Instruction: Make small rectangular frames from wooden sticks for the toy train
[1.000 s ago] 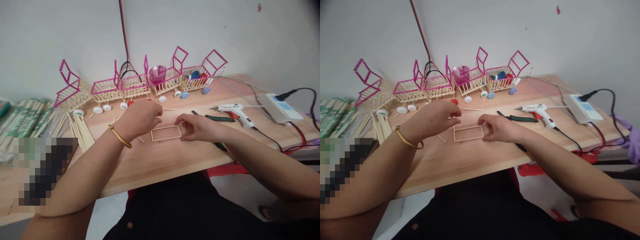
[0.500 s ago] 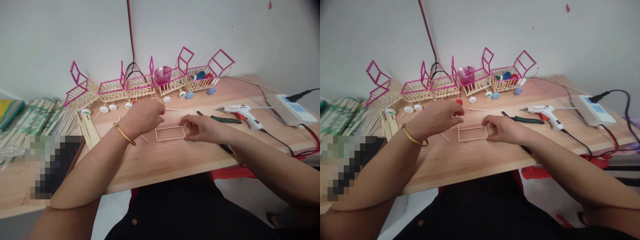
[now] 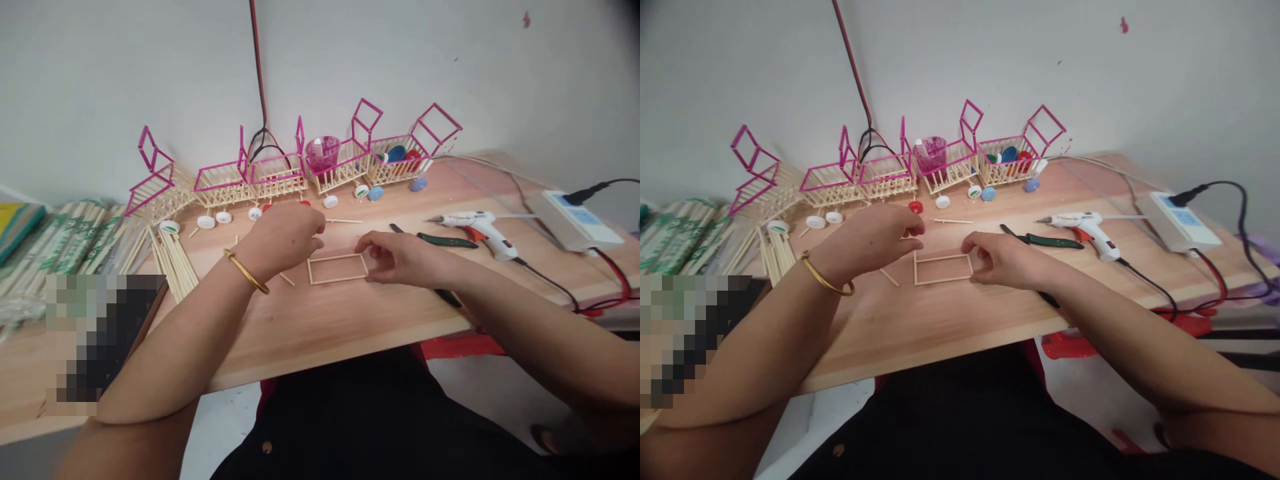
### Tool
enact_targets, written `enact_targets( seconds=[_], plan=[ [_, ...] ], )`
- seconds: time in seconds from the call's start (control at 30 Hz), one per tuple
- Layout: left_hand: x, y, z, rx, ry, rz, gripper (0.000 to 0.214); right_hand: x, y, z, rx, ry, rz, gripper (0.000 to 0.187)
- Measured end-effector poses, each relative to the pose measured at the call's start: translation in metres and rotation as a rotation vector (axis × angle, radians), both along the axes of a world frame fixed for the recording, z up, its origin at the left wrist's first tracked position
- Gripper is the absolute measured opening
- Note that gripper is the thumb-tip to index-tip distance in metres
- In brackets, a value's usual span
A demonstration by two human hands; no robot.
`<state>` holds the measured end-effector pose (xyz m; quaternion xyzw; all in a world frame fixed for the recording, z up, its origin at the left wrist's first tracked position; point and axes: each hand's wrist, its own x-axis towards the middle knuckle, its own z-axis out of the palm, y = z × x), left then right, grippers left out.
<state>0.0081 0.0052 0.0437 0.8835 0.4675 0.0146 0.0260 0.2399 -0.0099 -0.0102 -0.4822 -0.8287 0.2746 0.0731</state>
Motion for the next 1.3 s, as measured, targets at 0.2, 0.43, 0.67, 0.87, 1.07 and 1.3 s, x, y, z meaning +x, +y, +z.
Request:
enact_targets(
  seconds=[0.2, 0.43, 0.67, 0.87, 1.07, 1.3],
  plan=[
    [0.0, 0.0, -0.001, 0.001, 0.006, -0.011, 0.02, 0.002, 0.0, 0.0, -0.003, 0.005, 0.006, 0.043],
    [0.001, -0.003, 0.006, 0.119, -0.207, 0.009, 0.021, 0.017, -0.004, 0.007, 0.072, 0.071, -0.044, 0.041],
    [-0.01, -0.01, 0.032, 0.405, -0.441, 0.208, 0.047, 0.025, -0.013, 0.011, 0.264, 0.015, -0.109, 0.029],
    [-0.051, -0.007, 0.034, 0.404, -0.425, 0.351, 0.049, 0.018, -0.006, 0.004, 0.313, 0.055, -0.058, 0.028],
    [-0.097, -0.002, -0.013, 0.264, -0.351, 0.561, 0.044, -0.003, 0.002, 0.001, 0.399, 0.145, 0.022, 0.026],
    [-0.107, 0.007, -0.046, 0.015, -0.111, 0.521, 0.023, -0.017, 0.008, -0.004, 0.523, 0.177, 0.008, 0.021]
  ],
)
